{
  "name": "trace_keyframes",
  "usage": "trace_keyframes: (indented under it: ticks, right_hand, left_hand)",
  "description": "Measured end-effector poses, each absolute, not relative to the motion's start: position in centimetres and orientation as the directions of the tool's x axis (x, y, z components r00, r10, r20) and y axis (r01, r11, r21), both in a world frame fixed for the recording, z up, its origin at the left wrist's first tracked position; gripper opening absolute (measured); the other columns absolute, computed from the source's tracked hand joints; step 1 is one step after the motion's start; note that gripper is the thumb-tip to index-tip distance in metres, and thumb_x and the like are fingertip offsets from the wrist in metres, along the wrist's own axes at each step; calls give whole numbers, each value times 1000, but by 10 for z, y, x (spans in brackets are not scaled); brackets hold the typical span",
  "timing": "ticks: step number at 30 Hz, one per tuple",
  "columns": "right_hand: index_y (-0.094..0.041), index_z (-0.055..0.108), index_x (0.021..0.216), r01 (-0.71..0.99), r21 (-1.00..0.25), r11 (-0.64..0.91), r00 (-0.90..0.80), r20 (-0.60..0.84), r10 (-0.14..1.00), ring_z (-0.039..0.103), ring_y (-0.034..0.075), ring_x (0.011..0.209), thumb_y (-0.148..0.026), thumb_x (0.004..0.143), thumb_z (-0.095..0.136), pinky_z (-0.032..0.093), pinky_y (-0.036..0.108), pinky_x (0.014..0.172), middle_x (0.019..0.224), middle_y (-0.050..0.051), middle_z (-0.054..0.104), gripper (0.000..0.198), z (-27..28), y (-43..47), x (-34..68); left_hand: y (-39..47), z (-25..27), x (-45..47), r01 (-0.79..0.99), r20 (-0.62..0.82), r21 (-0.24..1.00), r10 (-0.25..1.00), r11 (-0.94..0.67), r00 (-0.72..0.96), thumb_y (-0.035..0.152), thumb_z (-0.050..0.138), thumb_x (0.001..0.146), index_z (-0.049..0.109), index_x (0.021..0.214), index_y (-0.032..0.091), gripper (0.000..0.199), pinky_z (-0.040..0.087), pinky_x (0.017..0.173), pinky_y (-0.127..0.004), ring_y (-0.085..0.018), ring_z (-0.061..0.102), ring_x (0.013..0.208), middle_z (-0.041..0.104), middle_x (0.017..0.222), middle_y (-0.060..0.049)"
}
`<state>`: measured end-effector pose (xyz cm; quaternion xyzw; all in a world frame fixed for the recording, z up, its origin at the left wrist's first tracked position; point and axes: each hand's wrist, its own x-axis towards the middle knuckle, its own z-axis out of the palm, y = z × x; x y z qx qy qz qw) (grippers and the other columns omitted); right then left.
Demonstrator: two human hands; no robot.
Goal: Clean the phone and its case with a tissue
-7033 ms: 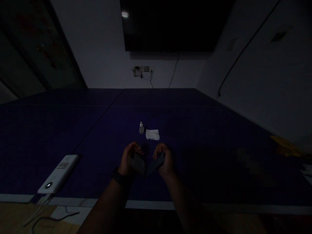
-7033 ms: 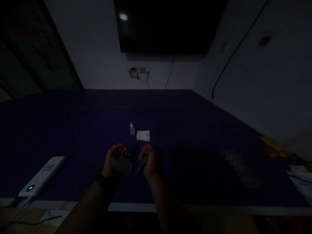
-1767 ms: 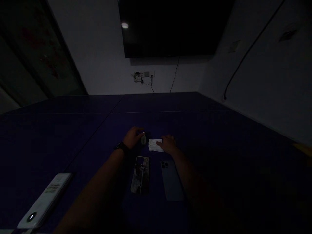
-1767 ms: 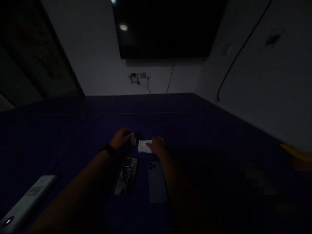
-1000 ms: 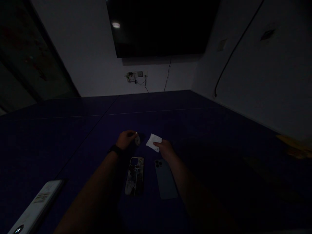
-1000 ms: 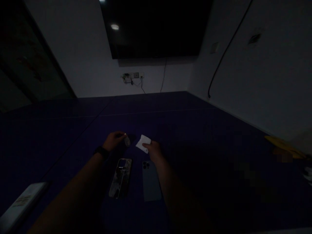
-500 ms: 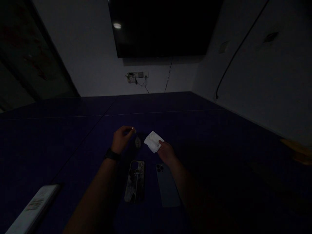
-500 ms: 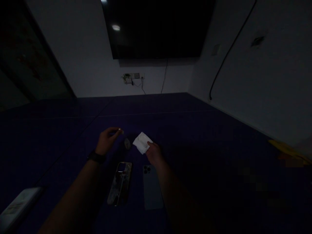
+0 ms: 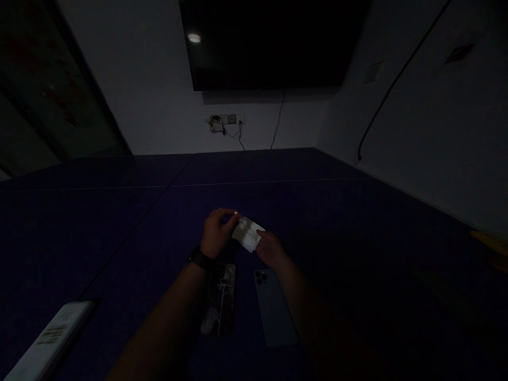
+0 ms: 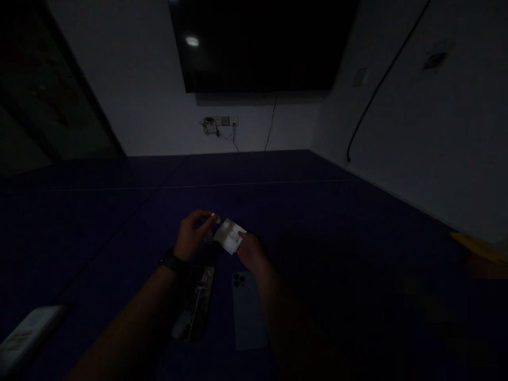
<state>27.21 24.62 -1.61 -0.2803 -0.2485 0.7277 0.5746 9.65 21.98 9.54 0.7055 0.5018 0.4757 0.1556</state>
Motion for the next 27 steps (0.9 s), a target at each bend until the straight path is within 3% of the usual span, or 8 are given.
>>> trace_keyframes:
  ticks: [7, 14, 20, 27]
  right_hand:
    - [-15, 66, 114, -663, -703, -257, -226, -139, 964, 68, 22, 99, -39, 99, 63, 57, 44, 88, 114, 8, 69, 28, -18, 246, 270]
    - [-13, 71, 102, -669, -700, -250, -223, -132, 966, 74, 24, 90, -17, 87, 61, 57, 38, 86, 96, 10, 78, 17, -11, 243, 272]
    - [-15, 71, 103, -676, -695, -245, -228, -119, 966, 75, 25, 90, -17, 84, 61, 57, 38, 89, 96, 10, 79, 21, -8, 241, 273]
    - [-13, 70, 105, -671, -696, -256, -230, -133, 964, 75, 27, 92, -16, 84, 60, 57, 42, 90, 94, 12, 78, 24, -13, 245, 273]
  left_hand:
    - [220, 88, 103, 644, 554, 617, 831, -452, 51, 37, 63, 101, 69, 101, 16, 22, 51, 98, -46, -22, 66, 104, 71, 107, -6]
    - [212, 92, 110, 680, 575, 570, 815, -462, 72, 33, 59, 100, 73, 98, 24, 17, 44, 99, -43, -26, 64, 105, 75, 102, -6]
    - [210, 85, 114, 688, 551, 534, 820, -492, 158, 34, 63, 96, 74, 89, 25, 16, 44, 93, -40, -27, 66, 99, 78, 97, -4]
    - [216, 91, 98, 716, 585, 517, 804, -468, 103, 39, 62, 97, 74, 93, 25, 19, 43, 95, -42, -29, 65, 101, 77, 99, -6]
